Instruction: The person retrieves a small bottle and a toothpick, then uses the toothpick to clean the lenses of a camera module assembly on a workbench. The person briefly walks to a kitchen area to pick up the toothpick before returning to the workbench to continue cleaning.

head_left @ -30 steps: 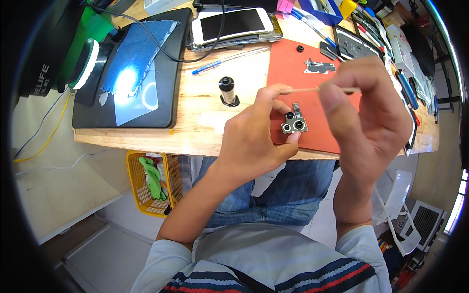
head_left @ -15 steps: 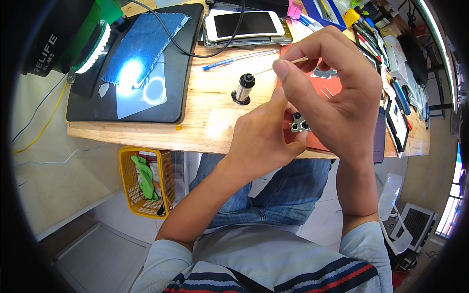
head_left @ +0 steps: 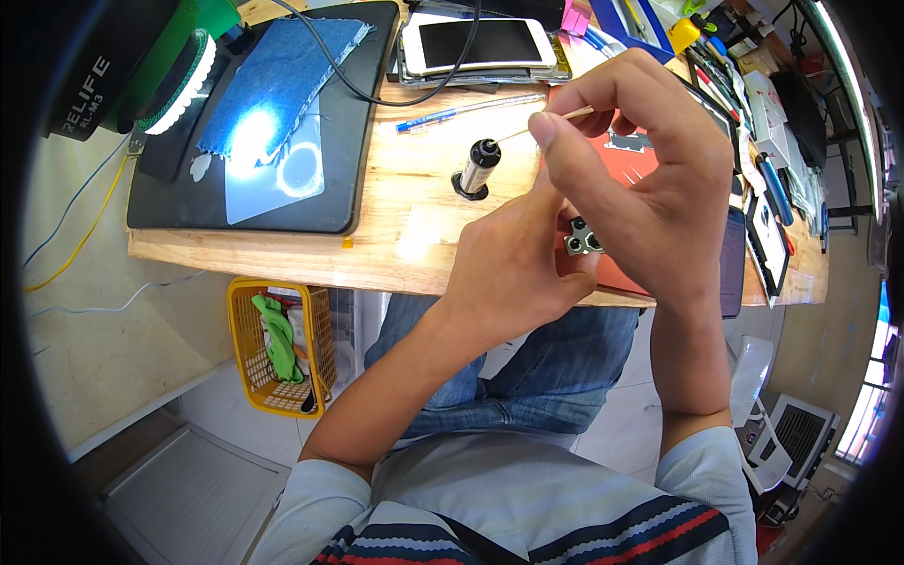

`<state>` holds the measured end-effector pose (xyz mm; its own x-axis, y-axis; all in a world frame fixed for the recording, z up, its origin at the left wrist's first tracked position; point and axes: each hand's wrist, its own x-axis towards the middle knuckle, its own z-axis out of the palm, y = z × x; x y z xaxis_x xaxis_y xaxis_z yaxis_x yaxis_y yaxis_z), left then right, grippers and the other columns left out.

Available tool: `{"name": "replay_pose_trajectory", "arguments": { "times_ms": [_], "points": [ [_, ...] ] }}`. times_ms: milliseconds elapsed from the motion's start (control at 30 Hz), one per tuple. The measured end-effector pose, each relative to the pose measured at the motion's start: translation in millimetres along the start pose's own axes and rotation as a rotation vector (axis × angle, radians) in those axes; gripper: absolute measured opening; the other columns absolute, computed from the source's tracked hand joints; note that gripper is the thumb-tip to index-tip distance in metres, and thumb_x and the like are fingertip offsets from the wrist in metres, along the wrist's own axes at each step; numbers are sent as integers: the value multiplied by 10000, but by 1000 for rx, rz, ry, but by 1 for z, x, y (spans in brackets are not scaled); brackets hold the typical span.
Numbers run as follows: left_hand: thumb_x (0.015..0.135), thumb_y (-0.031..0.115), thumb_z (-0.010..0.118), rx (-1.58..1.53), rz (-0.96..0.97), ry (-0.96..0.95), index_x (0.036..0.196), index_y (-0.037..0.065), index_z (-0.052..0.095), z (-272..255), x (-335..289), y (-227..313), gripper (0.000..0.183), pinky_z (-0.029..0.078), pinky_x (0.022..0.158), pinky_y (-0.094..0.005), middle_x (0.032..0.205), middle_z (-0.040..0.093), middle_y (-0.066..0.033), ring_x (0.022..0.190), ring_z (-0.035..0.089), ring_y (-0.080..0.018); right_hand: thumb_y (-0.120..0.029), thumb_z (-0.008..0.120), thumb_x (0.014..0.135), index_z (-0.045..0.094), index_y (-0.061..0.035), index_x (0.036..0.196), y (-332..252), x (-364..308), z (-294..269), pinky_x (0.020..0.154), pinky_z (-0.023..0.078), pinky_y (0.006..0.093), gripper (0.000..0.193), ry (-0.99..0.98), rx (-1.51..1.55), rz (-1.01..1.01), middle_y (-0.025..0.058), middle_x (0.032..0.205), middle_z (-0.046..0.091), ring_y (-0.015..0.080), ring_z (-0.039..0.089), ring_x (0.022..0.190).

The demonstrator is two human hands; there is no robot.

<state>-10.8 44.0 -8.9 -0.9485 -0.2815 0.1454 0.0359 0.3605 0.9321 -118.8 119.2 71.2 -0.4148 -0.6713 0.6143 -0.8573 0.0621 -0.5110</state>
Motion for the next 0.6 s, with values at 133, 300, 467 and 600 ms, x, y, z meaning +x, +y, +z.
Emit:
{"name": "replay_pose_trajectory", "arguments": {
  "times_ms": [133, 300, 467, 600],
  "points": [
    [739, 232, 858, 4, -12, -1, 1196, 61, 606, 0, 0, 1, 549, 557, 744, -362, 893, 699, -80, 811, 718, -247, -73, 757, 835, 676, -3, 848, 0, 0, 0, 678, 437, 256, 107, -4, 4, -8, 27, 793, 631, 100, 547, 722],
    [740, 220, 863, -27, -25, -1, 1197, 69, 608, 0, 0, 2, 545, 551, 701, -344, 866, 691, -65, 733, 702, -206, -75, 759, 835, 680, -5, 852, 1, 0, 0, 674, 439, 256, 107, 10, -5, -3, 23, 786, 630, 98, 549, 716],
    [738, 221, 864, -21, -3, 28, 1195, 71, 607, 2, -1, -1, 546, 546, 687, -334, 820, 678, -55, 708, 691, -188, -79, 761, 834, 677, -4, 846, 2, -1, 2, 672, 440, 249, 114, 20, 9, 6, 24, 790, 635, 93, 550, 720],
    [731, 218, 859, -29, -10, 16, 1201, 74, 608, 3, -1, -2, 552, 539, 674, -338, 775, 655, -40, 679, 679, -182, -79, 760, 834, 675, -5, 842, 3, 0, 2, 669, 435, 249, 113, 24, 23, -2, 21, 788, 636, 90, 546, 715]
  ]
}}
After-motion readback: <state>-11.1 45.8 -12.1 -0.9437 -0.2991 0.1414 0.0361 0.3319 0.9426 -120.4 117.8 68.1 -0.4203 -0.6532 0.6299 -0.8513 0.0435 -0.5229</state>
